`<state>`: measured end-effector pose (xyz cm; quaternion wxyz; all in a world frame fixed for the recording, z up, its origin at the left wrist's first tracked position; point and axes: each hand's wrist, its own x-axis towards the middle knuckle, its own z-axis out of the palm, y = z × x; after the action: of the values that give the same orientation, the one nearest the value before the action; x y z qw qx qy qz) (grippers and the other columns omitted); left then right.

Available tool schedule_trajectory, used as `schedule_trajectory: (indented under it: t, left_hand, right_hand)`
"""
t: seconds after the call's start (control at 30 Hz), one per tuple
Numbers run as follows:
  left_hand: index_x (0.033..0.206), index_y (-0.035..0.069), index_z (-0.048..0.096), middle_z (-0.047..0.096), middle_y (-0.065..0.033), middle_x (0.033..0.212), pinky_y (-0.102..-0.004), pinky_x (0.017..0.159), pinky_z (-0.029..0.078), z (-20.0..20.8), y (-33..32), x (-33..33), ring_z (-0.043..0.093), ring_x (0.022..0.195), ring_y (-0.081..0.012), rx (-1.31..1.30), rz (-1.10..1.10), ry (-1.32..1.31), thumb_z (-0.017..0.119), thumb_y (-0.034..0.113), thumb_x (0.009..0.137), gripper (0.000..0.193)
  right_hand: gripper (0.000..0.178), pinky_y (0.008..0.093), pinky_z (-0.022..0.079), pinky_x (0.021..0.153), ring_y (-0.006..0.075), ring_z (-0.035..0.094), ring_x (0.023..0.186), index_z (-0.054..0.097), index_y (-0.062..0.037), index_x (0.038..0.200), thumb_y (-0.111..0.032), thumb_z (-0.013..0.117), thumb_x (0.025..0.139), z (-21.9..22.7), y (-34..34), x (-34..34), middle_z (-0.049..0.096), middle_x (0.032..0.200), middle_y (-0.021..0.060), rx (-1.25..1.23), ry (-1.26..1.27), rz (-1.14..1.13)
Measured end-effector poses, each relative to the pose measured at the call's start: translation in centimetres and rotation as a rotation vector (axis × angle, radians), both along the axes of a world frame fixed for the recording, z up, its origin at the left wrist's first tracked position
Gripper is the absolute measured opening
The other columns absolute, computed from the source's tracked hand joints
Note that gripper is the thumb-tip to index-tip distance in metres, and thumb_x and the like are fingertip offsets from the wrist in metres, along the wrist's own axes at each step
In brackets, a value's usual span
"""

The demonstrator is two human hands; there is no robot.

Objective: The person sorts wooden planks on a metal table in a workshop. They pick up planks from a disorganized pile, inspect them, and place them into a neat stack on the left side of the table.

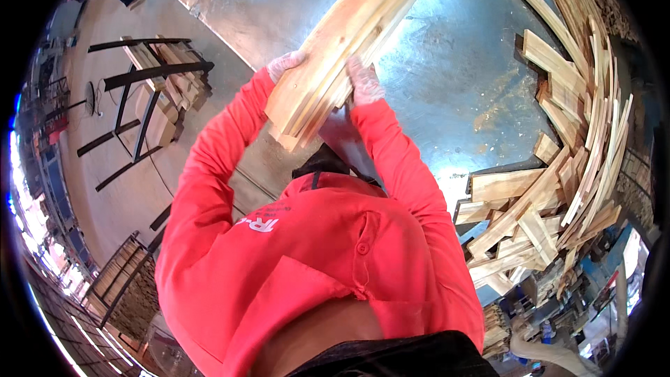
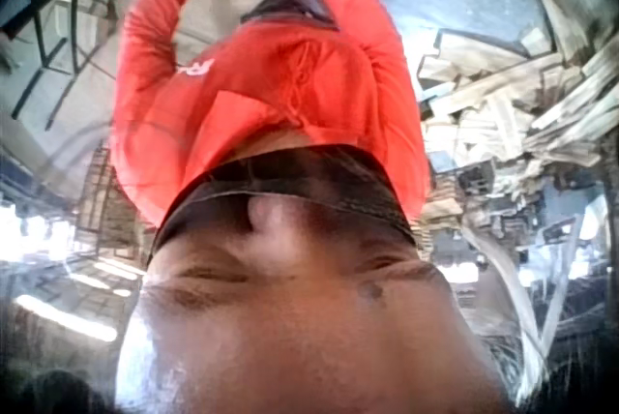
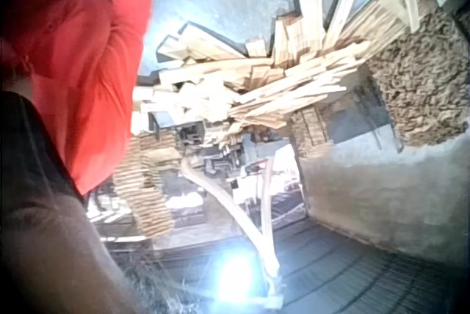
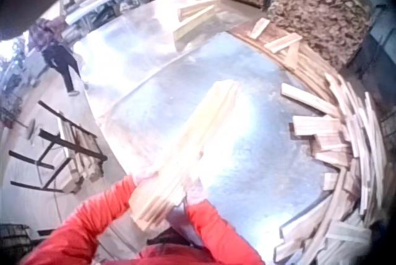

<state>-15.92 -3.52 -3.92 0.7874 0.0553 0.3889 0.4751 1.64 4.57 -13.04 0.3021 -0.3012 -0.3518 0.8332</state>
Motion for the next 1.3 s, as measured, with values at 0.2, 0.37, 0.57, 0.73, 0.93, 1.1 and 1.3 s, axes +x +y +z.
schedule_trajectory:
  t: [0.2,0.37,0.57,0.73,0.93,1.1,1.3]
  left_hand:
    - [0.128,0.002,0.050,0.062,-0.0278,0.108,-0.0423,0.081,0.052,3.2,5.0,-1.8,0.064,0.093,-0.0394,-0.547,-0.491,1.060,0.040,0.054,0.091,0.065]
    - [0.131,0.003,0.045,0.063,-0.0274,0.104,-0.0428,0.084,0.049,6.2,5.3,-3.4,0.062,0.100,-0.0390,-0.205,-0.417,1.626,0.047,0.062,0.083,0.076]
    - [0.145,0.005,0.023,0.051,-0.0265,0.129,-0.0440,0.095,0.044,6.9,6.5,0.1,0.053,0.116,-0.0386,-0.319,-0.501,1.979,0.076,0.057,0.063,0.111]
    - [0.148,0.010,0.018,0.037,-0.0258,0.142,-0.0460,0.103,0.038,4.5,0.5,-5.7,0.043,0.127,-0.0389,-0.377,-0.548,2.146,0.072,0.057,0.068,0.107]
    - [0.145,0.008,0.029,0.040,-0.0245,0.140,-0.0467,0.105,0.036,7.7,7.6,4.3,0.041,0.129,-0.0378,0.344,-0.130,2.262,0.069,0.035,0.079,0.082]
    - [0.145,0.005,0.031,0.050,-0.0201,0.133,-0.0374,0.100,0.042,7.5,17.9,32.3,0.050,0.121,-0.0264,0.553,-0.408,0.895,0.055,0.015,0.089,0.061]
    - [0.141,0.002,0.035,0.058,-0.0091,0.121,-0.0332,0.091,0.046,0.8,15.9,55.2,0.055,0.107,-0.0168,0.500,-0.901,0.340,0.072,0.032,0.080,0.077]
  right_hand:
    - [0.107,0.0353,0.052,0.083,0.0270,0.062,0.099,-0.010,-0.0110,0.149,-0.024,0.072,0.081,8.6,1.0,-3.2,0.057,0.122,0.0178,0.134,-0.348,0.008]
    - [0.109,0.0402,0.050,0.084,0.0391,0.064,0.094,-0.017,0.0023,0.143,-0.054,0.055,0.084,12.7,4.0,-6.3,0.062,0.107,0.0277,0.573,-1.001,0.726]
    - [0.036,0.0379,0.052,0.074,0.0303,0.064,0.086,0.055,-0.0223,0.125,-0.019,0.049,0.090,12.5,5.2,-0.3,0.068,0.092,0.0137,0.967,-0.678,0.893]
    - [0.032,0.0367,0.050,0.083,0.0286,0.061,0.090,0.059,-0.0030,0.116,-0.017,0.059,0.086,20.2,9.2,23.0,0.065,0.099,0.0138,1.021,-1.499,0.014]
    - [0.102,0.0427,0.045,0.097,0.0387,0.055,0.114,0.015,-0.0088,0.148,-0.048,0.073,0.073,17.6,8.2,56.2,0.048,0.131,0.0251,0.234,-2.349,-1.107]
    - [0.099,0.0416,0.049,0.086,0.0370,0.062,0.097,0.023,-0.0042,0.146,-0.042,0.074,0.070,9.6,5.2,64.4,0.059,0.115,0.0260,-0.401,-1.695,-0.892]
    - [0.059,0.0376,0.050,0.079,0.0316,0.062,0.088,0.059,-0.0028,0.118,-0.046,0.067,0.078,13.3,-3.2,58.5,0.066,0.097,0.0197,0.115,-0.745,-0.427]
